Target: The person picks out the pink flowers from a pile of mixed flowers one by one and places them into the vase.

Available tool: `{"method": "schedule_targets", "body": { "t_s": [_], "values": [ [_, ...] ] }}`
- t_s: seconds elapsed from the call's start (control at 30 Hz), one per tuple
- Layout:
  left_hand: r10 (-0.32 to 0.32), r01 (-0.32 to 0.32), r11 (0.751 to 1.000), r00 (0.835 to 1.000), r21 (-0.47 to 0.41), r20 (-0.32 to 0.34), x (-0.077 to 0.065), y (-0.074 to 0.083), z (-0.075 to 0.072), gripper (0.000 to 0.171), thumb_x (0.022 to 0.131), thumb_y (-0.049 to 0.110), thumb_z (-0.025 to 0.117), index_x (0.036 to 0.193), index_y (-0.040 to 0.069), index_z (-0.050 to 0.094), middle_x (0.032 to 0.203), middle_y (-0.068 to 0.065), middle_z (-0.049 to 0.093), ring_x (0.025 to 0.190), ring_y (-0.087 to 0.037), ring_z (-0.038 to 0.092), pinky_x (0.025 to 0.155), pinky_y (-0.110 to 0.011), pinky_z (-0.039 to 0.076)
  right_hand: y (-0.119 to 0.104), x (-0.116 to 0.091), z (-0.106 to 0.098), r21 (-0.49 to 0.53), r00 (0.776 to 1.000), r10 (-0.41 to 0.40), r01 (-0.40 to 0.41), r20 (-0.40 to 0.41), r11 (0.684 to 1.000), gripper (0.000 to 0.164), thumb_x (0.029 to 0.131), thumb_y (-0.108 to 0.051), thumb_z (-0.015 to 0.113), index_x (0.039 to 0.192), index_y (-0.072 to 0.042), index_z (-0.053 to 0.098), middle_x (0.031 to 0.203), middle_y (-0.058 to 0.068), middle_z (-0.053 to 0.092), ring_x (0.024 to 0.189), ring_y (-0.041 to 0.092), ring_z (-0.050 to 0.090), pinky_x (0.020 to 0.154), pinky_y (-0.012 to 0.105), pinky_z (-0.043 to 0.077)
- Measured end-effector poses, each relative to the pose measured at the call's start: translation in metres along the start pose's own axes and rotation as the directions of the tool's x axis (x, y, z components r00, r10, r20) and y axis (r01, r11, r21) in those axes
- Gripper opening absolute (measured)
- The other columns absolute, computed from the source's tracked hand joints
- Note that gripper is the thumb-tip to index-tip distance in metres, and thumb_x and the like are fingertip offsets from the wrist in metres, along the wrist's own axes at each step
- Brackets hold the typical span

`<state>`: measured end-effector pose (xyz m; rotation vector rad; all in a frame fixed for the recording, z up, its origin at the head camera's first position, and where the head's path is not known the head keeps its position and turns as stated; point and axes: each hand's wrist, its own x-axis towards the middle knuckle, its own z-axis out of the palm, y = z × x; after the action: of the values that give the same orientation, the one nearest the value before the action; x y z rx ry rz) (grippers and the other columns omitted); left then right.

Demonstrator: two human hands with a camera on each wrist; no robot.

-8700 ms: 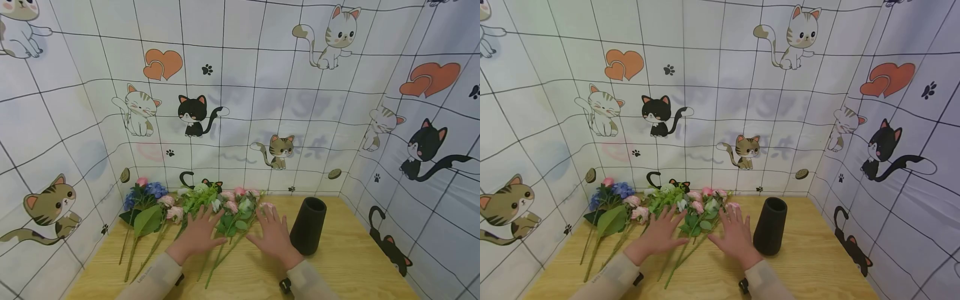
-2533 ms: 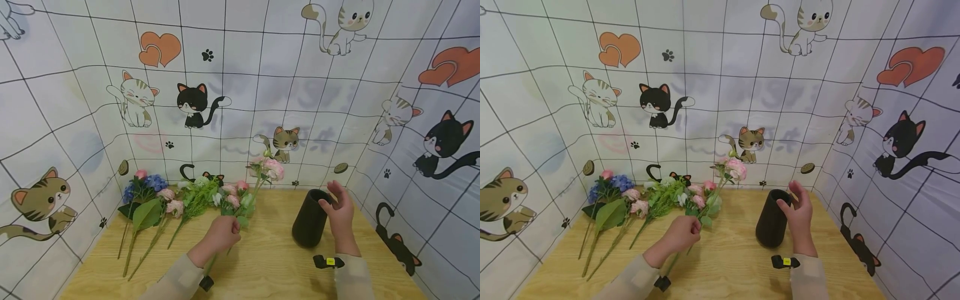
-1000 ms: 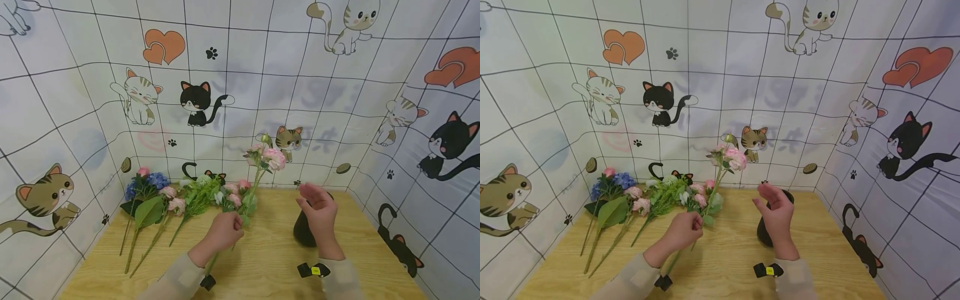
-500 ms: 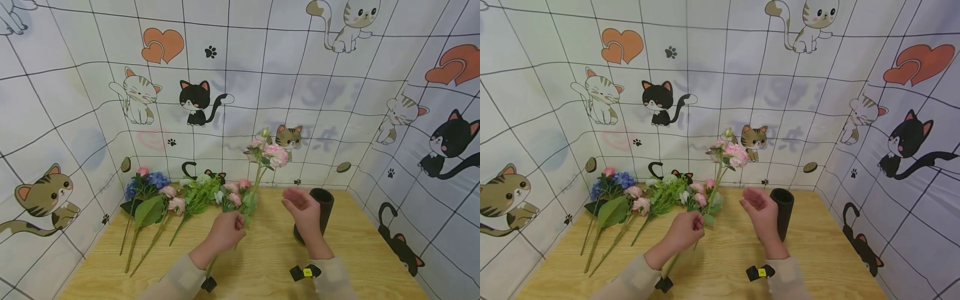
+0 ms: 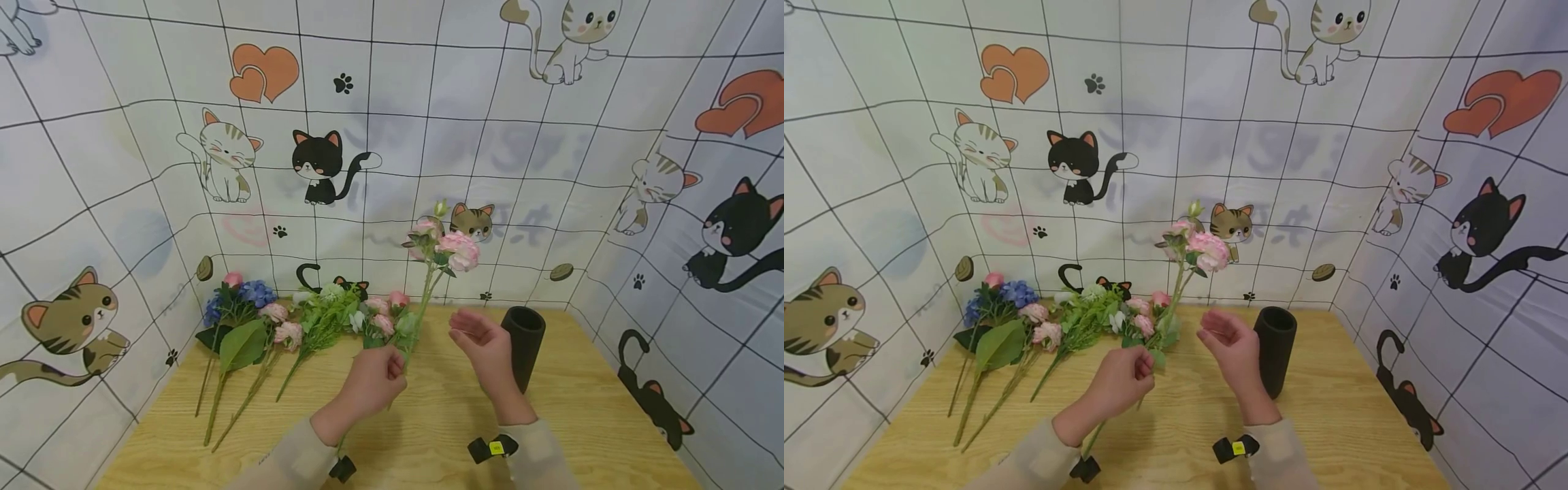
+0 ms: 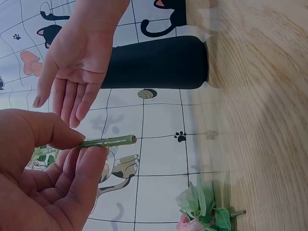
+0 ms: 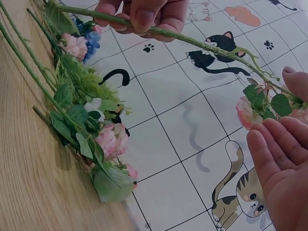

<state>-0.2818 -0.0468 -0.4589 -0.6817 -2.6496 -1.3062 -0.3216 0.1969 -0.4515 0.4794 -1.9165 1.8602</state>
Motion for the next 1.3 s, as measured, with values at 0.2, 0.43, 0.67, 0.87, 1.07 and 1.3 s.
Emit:
{"method": "schedule_targets", "body": {
  "t_s": [0.2,0.43,0.67,0.87,1.07,1.3],
  "values": [
    [0.019,-0.019,1.0,1.0,0.005,-0.008,-0.001,0.002,0.003,0.014,0.091,0.0,0.067,0.094,0.013,0.067,0.08,0.007,0.065,0.069,-0.002,0.057,0.066,-0.023,0.05,0.0,-0.002,0.006,-0.034,1.0,0.011,-0.011,0.007,0.999,0.034,0.091,0.009,0.076,0.124,0.013,0.068,0.11,0.002,0.08,0.099,0.002,0.075,0.087,0.02,0.061],
    [0.011,-0.011,1.0,1.0,0.029,0.005,-0.003,0.003,0.006,0.015,0.093,0.003,0.067,0.095,0.017,0.066,0.081,0.009,0.065,0.069,-0.001,0.058,0.066,-0.023,0.05,0.004,-0.006,0.016,-0.043,0.995,0.084,-0.082,0.052,0.996,0.031,0.095,0.005,0.074,0.124,0.011,0.068,0.116,0.027,0.075,0.098,0.002,0.075,0.087,0.021,0.061],
    [-0.019,0.019,1.0,0.999,-0.001,0.033,-0.004,0.007,0.008,0.013,0.092,0.004,0.068,0.099,0.014,0.068,0.084,0.007,0.066,0.073,-0.002,0.06,0.067,-0.023,0.053,0.003,-0.01,0.023,-0.046,0.994,0.08,-0.077,0.077,0.996,0.032,0.096,0.006,0.071,0.126,0.014,0.066,0.116,0.023,0.077,0.098,0.001,0.075,0.085,0.021,0.062],
    [-0.013,0.014,1.0,0.999,-0.013,0.043,-0.003,0.005,0.013,0.014,0.091,0.002,0.067,0.098,0.014,0.068,0.082,0.007,0.065,0.072,-0.002,0.059,0.067,-0.023,0.052,0.003,-0.011,0.027,-0.054,0.99,0.118,-0.114,0.072,0.992,0.028,0.097,0.001,0.073,0.124,0.009,0.07,0.107,0.006,0.08,0.092,0.002,0.074,0.083,0.022,0.061],
    [-0.002,0.003,1.0,0.999,-0.016,0.041,-0.003,0.005,0.014,0.013,0.089,0.0,0.068,0.097,0.011,0.069,0.081,0.007,0.065,0.072,-0.001,0.058,0.067,-0.022,0.051,0.002,-0.014,0.032,-0.02,0.982,0.175,-0.174,0.072,0.985,0.03,0.098,0.003,0.072,0.125,0.014,0.067,0.103,0.008,0.08,0.089,0.003,0.075,0.082,0.023,0.063],
    [0.018,-0.019,1.0,0.999,0.001,0.036,-0.003,0.006,0.017,0.012,0.089,-0.001,0.069,0.095,0.009,0.07,0.079,0.007,0.065,0.07,0.0,0.058,0.066,-0.021,0.051,0.002,-0.015,0.035,0.051,0.983,0.167,-0.171,0.079,0.984,0.027,0.098,0.004,0.071,0.118,0.02,0.064,0.097,-0.006,0.081,0.088,0.005,0.077,0.079,0.025,0.064]
  ]
}}
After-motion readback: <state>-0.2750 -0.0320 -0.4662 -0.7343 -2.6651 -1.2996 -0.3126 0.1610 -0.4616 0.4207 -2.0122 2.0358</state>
